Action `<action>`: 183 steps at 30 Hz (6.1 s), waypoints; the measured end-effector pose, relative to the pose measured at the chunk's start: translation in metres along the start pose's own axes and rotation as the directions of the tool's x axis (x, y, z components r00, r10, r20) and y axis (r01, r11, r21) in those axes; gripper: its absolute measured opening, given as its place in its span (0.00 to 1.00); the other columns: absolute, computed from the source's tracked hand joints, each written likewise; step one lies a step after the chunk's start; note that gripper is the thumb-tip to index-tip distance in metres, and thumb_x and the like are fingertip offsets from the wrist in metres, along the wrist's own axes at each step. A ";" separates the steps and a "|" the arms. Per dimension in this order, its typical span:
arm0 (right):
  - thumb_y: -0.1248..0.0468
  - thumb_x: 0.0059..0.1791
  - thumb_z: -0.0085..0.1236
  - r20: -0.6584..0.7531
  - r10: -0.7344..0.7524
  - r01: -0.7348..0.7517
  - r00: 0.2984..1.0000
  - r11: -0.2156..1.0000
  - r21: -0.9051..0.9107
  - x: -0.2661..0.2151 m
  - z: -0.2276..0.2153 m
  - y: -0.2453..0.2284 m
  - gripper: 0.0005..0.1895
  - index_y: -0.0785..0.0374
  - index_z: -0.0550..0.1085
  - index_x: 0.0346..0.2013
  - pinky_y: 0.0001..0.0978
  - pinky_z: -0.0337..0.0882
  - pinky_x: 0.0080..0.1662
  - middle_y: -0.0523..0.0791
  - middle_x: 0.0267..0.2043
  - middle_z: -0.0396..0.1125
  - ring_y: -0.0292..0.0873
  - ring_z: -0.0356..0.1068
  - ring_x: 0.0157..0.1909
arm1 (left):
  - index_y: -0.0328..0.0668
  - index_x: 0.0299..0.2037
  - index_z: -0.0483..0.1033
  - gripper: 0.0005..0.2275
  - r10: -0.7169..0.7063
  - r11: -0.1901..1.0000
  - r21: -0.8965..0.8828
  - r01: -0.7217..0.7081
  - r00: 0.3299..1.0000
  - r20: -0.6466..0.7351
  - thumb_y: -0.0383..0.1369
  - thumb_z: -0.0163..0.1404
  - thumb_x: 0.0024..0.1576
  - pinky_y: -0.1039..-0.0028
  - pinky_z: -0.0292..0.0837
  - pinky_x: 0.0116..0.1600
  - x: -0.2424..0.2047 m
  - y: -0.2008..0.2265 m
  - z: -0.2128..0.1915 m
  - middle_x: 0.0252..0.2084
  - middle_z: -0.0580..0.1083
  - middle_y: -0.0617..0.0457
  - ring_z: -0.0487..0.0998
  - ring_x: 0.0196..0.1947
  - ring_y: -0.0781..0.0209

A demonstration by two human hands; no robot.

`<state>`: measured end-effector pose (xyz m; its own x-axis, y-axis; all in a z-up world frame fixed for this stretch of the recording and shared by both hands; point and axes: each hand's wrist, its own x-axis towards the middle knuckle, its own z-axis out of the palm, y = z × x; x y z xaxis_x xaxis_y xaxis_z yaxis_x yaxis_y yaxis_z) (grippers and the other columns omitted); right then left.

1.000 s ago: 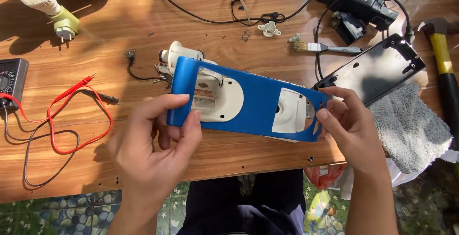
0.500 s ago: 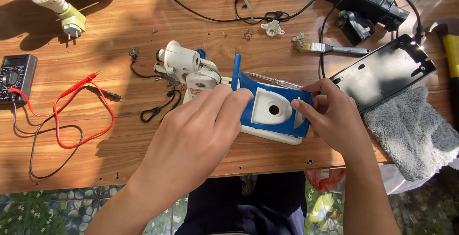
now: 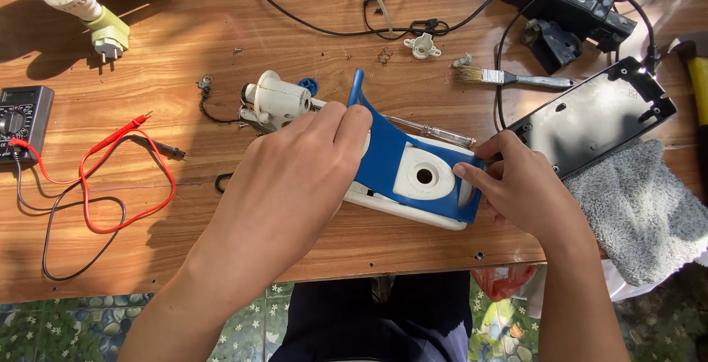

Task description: Assembling the plastic housing of an appliance using a hammer to fit parts together.

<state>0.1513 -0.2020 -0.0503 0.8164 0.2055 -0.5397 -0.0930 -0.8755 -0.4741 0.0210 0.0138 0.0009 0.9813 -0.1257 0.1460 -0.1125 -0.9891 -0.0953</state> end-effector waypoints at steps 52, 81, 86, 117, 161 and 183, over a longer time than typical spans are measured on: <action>0.46 0.55 0.50 -0.181 -0.865 0.361 0.468 0.374 -0.854 -0.009 -0.012 -0.044 0.29 0.63 0.77 0.60 0.49 0.64 0.71 0.50 0.64 0.74 0.60 0.67 0.72 | 0.42 0.68 0.68 0.27 -0.502 -0.222 -0.965 0.136 0.833 0.233 0.40 0.50 0.58 0.79 0.63 0.24 -0.043 -0.078 0.075 0.19 0.69 0.59 0.64 0.19 0.72; 0.13 0.33 0.51 0.345 -0.708 0.432 0.616 -0.062 -0.900 0.004 -0.004 -0.144 0.58 0.27 0.55 0.73 0.51 0.68 0.54 0.33 0.57 0.64 0.45 0.67 0.55 | 0.40 0.65 0.68 0.20 -0.404 -0.546 -0.837 0.043 0.861 0.307 0.37 0.48 0.64 0.83 0.54 0.21 -0.054 -0.060 0.126 0.25 0.66 0.62 0.57 0.20 0.74; 0.12 0.29 0.51 0.329 -0.763 0.373 0.557 -0.124 -0.919 -0.001 0.002 -0.150 0.59 0.27 0.59 0.70 0.47 0.70 0.52 0.30 0.50 0.68 0.41 0.69 0.52 | 0.42 0.61 0.69 0.18 -0.366 -0.616 -0.784 0.073 0.855 0.368 0.39 0.47 0.64 0.83 0.51 0.22 -0.058 -0.055 0.131 0.26 0.60 0.62 0.53 0.19 0.75; 0.01 0.15 0.48 0.106 -0.589 0.066 0.801 -0.090 -0.994 -0.011 -0.008 -0.158 0.70 0.18 0.56 0.66 0.32 0.69 0.55 0.19 0.41 0.73 0.31 0.73 0.59 | 0.40 0.56 0.75 0.14 -0.414 -0.714 -0.688 -0.127 0.870 0.269 0.38 0.48 0.66 0.83 0.50 0.28 -0.052 -0.036 0.160 0.44 0.74 0.63 0.55 0.22 0.76; 0.00 0.16 0.47 0.011 -0.665 -0.153 0.746 -0.189 -0.970 -0.034 -0.007 -0.153 0.56 0.24 0.69 0.46 0.31 0.65 0.56 0.16 0.44 0.67 0.27 0.67 0.59 | 0.42 0.41 0.72 0.10 -0.376 -0.773 -0.632 -0.058 0.844 0.383 0.38 0.46 0.69 0.81 0.62 0.28 -0.048 -0.026 0.165 0.28 0.70 0.55 0.63 0.23 0.70; 0.01 0.22 0.42 0.046 -0.597 -0.163 0.801 -0.291 -0.943 -0.031 -0.002 -0.166 0.51 0.25 0.70 0.41 0.33 0.62 0.57 0.16 0.39 0.68 0.27 0.66 0.57 | 0.45 0.41 0.67 0.11 -0.297 -0.764 -0.645 0.013 0.880 0.370 0.43 0.46 0.68 0.86 0.49 0.22 -0.048 -0.025 0.170 0.24 0.60 0.60 0.56 0.17 0.74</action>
<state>0.1425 -0.0638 0.0460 0.6830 0.7077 -0.1808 0.4310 -0.1907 0.8820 0.0032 0.0574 -0.1711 0.9551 0.2116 -0.2073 -0.0019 0.7042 0.7100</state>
